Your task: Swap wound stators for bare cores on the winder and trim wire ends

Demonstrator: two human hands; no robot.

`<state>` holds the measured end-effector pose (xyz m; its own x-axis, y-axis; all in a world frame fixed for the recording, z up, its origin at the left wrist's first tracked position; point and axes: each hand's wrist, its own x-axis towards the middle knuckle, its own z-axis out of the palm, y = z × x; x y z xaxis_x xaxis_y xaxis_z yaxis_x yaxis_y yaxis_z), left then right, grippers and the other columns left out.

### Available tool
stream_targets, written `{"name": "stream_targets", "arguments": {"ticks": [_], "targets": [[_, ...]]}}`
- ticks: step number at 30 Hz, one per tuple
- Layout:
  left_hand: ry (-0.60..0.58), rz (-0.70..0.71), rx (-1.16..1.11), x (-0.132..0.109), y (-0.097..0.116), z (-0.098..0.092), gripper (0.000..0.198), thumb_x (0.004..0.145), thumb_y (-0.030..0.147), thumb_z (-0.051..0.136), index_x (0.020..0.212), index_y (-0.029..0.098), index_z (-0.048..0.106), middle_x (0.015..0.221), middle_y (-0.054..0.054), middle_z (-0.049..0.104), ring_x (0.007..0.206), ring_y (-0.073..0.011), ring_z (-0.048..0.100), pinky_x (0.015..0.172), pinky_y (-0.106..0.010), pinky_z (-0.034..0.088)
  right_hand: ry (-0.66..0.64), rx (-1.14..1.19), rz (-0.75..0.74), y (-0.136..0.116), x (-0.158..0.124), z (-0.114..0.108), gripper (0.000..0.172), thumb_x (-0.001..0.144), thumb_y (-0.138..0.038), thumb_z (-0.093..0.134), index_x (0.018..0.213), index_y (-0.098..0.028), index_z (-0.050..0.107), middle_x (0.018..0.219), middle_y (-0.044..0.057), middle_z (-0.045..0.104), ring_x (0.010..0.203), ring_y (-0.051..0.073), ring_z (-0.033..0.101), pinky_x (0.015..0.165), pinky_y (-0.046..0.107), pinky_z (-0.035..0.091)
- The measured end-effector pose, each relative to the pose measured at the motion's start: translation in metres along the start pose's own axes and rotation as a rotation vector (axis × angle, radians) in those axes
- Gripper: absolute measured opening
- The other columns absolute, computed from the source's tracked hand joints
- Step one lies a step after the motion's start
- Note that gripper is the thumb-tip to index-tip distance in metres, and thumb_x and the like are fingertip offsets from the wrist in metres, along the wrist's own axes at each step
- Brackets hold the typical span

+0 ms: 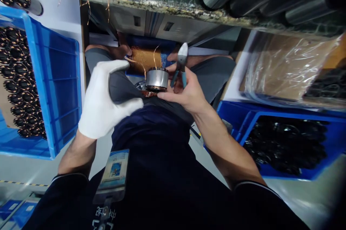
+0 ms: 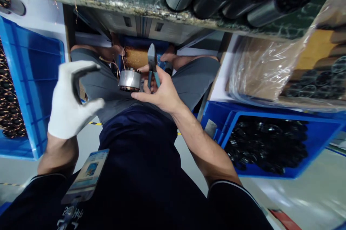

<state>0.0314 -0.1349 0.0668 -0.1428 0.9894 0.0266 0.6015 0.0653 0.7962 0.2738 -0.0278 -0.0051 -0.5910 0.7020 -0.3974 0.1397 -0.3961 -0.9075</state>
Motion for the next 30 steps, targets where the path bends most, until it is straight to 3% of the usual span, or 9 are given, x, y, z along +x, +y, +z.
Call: {"name": "stream_targets", "arguments": {"ticks": [2, 4, 7, 10, 13, 16, 19, 25, 30], "targets": [[-0.205, -0.156, -0.306, 0.000, -0.007, 0.006, 0.057, 0.101, 0.069, 0.074, 0.143, 0.032, 0.072, 0.139, -0.009, 0.077, 0.130, -0.0347, 0.076, 0.114, -0.058, 0.064, 0.014, -0.073, -0.082, -0.006, -0.008, 0.000, 0.079, 0.063, -0.058, 0.109, 0.125, -0.024, 0.071, 0.125, 0.007, 0.078, 0.091, 0.021, 0.073, 0.086, 0.042, 0.066], [-0.466, -0.261, -0.609, 0.003, -0.011, 0.019, 0.056, 0.098, 0.070, 0.076, 0.135, 0.028, 0.078, 0.128, -0.009, 0.082, 0.124, -0.0359, 0.080, 0.109, -0.054, 0.067, -0.019, -0.112, -0.173, -0.016, -0.016, 0.005, 0.067, 0.071, -0.056, 0.105, 0.121, -0.025, 0.073, 0.134, 0.009, 0.078, 0.098, 0.024, 0.076, 0.092, 0.048, 0.068], [-0.602, -0.276, -0.815, 0.011, -0.005, 0.037, 0.042, 0.090, 0.054, 0.089, 0.122, 0.027, 0.082, 0.119, -0.007, 0.085, 0.122, -0.0365, 0.081, 0.111, -0.055, 0.067, -0.095, -0.202, -0.365, -0.035, -0.025, 0.009, 0.048, 0.083, -0.046, 0.099, 0.120, -0.028, 0.074, 0.138, 0.008, 0.079, 0.122, 0.030, 0.077, 0.112, 0.053, 0.063], [-0.554, -0.287, -0.837, 0.017, 0.009, 0.040, 0.037, 0.090, 0.047, 0.090, 0.120, 0.029, 0.077, 0.114, -0.003, 0.085, 0.111, -0.0313, 0.083, 0.103, -0.050, 0.070, -0.156, -0.467, -0.532, -0.056, -0.032, -0.002, 0.050, 0.090, -0.035, 0.095, 0.134, -0.028, 0.073, 0.147, 0.009, 0.074, 0.137, 0.030, 0.071, 0.120, 0.051, 0.058], [-0.473, -0.318, -0.738, 0.019, 0.018, 0.034, 0.042, 0.086, 0.043, 0.092, 0.120, 0.029, 0.072, 0.111, 0.000, 0.082, 0.105, -0.0277, 0.082, 0.093, -0.042, 0.070, -0.253, -0.715, -0.553, -0.076, -0.042, -0.022, 0.054, 0.102, -0.025, 0.075, 0.156, -0.029, 0.066, 0.139, 0.010, 0.070, 0.128, 0.027, 0.071, 0.109, 0.046, 0.063], [-0.462, -0.318, -0.684, 0.019, 0.019, 0.032, 0.044, 0.083, 0.038, 0.094, 0.118, 0.025, 0.070, 0.108, 0.000, 0.079, 0.102, -0.0255, 0.080, 0.090, -0.038, 0.068, -0.327, -0.900, -0.506, -0.089, -0.052, -0.036, 0.068, 0.103, -0.016, 0.063, 0.169, -0.036, 0.057, 0.132, 0.009, 0.071, 0.118, 0.029, 0.072, 0.100, 0.048, 0.064], [-0.487, -0.303, -0.697, 0.018, 0.017, 0.037, 0.050, 0.082, 0.039, 0.097, 0.119, 0.021, 0.068, 0.109, -0.003, 0.078, 0.099, -0.0234, 0.078, 0.089, -0.036, 0.065, -0.355, -1.074, -0.469, -0.097, -0.057, -0.041, 0.073, 0.100, -0.015, 0.065, 0.170, -0.038, 0.058, 0.129, 0.009, 0.073, 0.113, 0.033, 0.072, 0.099, 0.053, 0.062], [-0.461, -0.312, -0.715, 0.015, 0.016, 0.043, 0.045, 0.083, 0.034, 0.097, 0.114, 0.020, 0.067, 0.104, -0.002, 0.076, 0.094, -0.0190, 0.074, 0.084, -0.029, 0.060, -0.401, -1.240, -0.501, -0.100, -0.059, -0.044, 0.077, 0.101, -0.020, 0.066, 0.174, -0.040, 0.050, 0.111, 0.006, 0.073, 0.093, 0.028, 0.068, 0.083, 0.045, 0.061], [-0.460, -0.337, -0.695, 0.014, 0.014, 0.041, 0.042, 0.085, 0.034, 0.093, 0.115, 0.020, 0.066, 0.103, -0.002, 0.076, 0.094, -0.0198, 0.075, 0.086, -0.031, 0.062, -0.382, -1.270, -0.472, -0.098, -0.055, -0.045, 0.079, 0.102, -0.020, 0.065, 0.175, -0.043, 0.048, 0.110, 0.006, 0.074, 0.096, 0.031, 0.069, 0.087, 0.048, 0.062]]}}
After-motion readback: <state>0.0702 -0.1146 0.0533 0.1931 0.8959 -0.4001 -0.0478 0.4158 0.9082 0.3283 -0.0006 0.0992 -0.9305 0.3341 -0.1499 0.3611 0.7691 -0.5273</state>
